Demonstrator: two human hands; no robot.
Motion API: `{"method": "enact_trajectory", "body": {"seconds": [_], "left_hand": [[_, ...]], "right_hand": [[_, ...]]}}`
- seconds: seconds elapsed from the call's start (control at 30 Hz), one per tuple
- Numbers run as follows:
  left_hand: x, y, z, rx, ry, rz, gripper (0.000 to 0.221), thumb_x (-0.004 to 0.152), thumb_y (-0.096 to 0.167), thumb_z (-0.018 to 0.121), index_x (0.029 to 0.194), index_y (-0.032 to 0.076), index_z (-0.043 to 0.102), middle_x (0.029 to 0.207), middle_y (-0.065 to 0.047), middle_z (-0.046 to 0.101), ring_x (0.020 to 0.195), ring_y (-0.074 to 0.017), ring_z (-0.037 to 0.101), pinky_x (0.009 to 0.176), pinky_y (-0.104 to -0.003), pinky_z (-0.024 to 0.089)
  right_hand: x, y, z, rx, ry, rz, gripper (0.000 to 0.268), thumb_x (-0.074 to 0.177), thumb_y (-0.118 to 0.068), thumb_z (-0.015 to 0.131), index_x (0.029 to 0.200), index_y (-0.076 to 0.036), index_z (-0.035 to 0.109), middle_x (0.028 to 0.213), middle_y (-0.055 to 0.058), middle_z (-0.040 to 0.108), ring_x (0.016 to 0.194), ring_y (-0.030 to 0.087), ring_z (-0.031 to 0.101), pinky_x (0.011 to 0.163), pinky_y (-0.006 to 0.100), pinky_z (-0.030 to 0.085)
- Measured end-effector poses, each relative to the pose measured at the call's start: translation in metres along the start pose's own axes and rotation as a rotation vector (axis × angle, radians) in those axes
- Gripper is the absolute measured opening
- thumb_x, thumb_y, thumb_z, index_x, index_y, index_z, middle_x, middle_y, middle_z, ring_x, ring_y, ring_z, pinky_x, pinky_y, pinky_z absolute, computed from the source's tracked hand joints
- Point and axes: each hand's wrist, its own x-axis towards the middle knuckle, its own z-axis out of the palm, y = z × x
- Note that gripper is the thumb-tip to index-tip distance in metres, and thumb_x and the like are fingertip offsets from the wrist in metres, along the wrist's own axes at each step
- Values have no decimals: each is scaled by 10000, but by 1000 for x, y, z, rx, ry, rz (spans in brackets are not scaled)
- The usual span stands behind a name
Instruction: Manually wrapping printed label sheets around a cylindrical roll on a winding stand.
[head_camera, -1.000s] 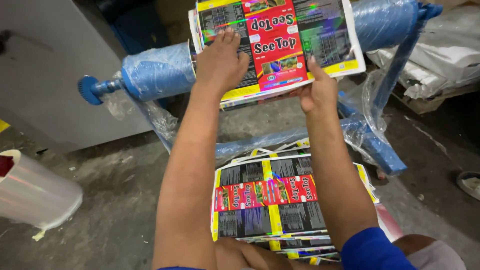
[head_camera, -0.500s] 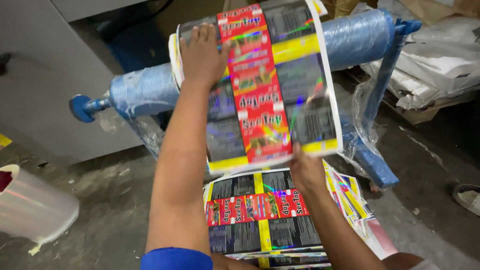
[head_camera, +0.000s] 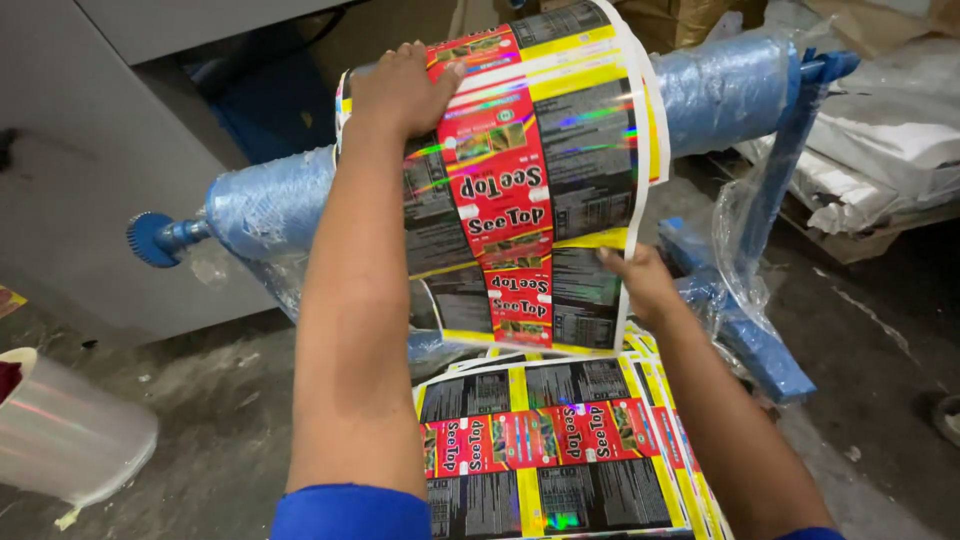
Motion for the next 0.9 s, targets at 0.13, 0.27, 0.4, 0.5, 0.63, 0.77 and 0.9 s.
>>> {"method": "enact_trajectory", "body": {"seconds": [0.13,0.27,0.4,0.5,0.63,0.77,0.9], "left_hand": [[-3,2,-5,1,-47,-53,842,986,707,371,1546,78,380,1577,-93,429,1454,-303,402,1100,-629,366],[-5,-8,7,8,-14,-25,744,1027,637,368,1566,126,373,1595,-84,410,1469,-314,373,1121,-669,318],[-9,-14,9,-3,17,27,715,1025,593,388,1561,120,362,1614,-79,375,1471,-322,349,1108,-683,306],[-7,-15,3,-13,-18,30,723,976,589,415,1528,125,361,1600,-93,342,1457,-326,334,1089,-659,300],[-19,-9,-26,-112,-151,44,700,1049,581,383,1409,16,587,1517,-226,521,1414,-408,480,1177,-510,390],[-16,5,-34,-93,-240,75,820,1059,723,362,1284,7,691,1427,-292,605,1363,-457,534,1194,-526,416],[-20,93,-24,-21,-141,-4,850,915,748,469,1448,88,527,1579,-137,430,1493,-326,348,1160,-762,175]], "right_hand": [[-48,21,-8,-109,158,-82,275,952,-127,705,1191,9,711,1107,82,754,1003,178,694,931,347,553],[-148,-50,16,-15,26,-89,291,917,-79,701,1189,24,699,1122,77,750,988,169,698,911,337,548],[-199,-149,46,51,67,-155,264,943,-22,679,1189,73,679,1098,142,743,937,220,708,850,379,558],[-215,-225,85,-85,143,-305,256,972,-22,667,1214,60,666,1112,103,728,995,187,703,931,340,561],[-222,-222,74,-88,72,-361,263,947,-45,682,1198,35,677,1111,86,736,992,170,700,927,327,562],[-224,-123,30,-17,92,-78,237,931,-47,713,1137,70,710,992,135,757,843,223,705,756,387,558],[-198,-38,17,-13,66,-51,208,1004,-89,747,1134,71,717,965,77,715,850,165,652,786,344,537]]}}
